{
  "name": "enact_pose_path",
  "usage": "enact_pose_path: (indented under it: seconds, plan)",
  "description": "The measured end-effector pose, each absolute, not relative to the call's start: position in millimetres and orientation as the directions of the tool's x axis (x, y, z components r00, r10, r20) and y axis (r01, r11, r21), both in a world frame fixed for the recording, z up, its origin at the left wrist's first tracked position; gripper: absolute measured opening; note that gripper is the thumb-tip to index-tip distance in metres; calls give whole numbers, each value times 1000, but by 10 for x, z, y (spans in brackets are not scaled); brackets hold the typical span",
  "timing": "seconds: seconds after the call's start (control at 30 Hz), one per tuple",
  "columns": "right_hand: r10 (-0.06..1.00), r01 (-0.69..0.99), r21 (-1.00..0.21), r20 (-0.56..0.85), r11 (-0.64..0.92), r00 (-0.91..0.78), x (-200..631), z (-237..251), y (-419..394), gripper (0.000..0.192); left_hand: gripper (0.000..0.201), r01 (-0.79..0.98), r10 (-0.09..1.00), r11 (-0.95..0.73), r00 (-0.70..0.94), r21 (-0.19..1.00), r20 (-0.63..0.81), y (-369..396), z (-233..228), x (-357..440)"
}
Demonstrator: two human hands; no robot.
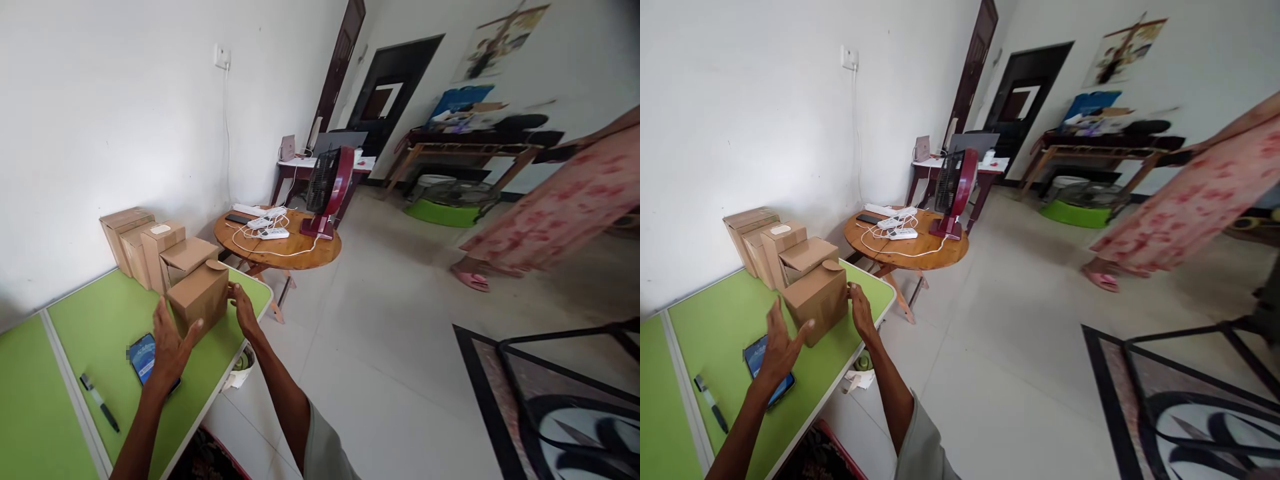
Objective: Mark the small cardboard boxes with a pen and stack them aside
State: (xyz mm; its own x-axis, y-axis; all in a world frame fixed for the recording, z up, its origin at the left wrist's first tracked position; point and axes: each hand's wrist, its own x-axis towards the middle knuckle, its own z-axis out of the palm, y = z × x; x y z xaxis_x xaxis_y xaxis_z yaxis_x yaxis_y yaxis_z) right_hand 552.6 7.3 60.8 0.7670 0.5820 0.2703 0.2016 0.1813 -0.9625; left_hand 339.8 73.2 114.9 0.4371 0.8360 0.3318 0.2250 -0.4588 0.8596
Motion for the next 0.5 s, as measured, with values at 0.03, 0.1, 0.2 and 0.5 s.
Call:
enact_pose_path:
  seconds: [0.03, 0.1, 0.2, 0.5]
  plan:
    - [603, 200, -964, 267, 177, 752, 5507, 593, 7, 96, 115, 210, 835, -440, 453, 873, 312, 742, 1138, 3521]
    - [637, 206, -963, 270, 174, 722, 5483, 587, -130, 89, 108, 196, 842, -411, 455, 890, 288, 770, 1120, 3639]
    - [646, 231, -959, 283, 166, 709, 5471, 647, -333, 79, 89, 186, 838, -392, 475, 901, 267, 751, 1135, 3599]
    - [733, 197, -895, 442, 400, 518, 5160, 1479, -898, 70, 81, -26, 900, -85, 427, 996, 88, 239, 1415, 2642]
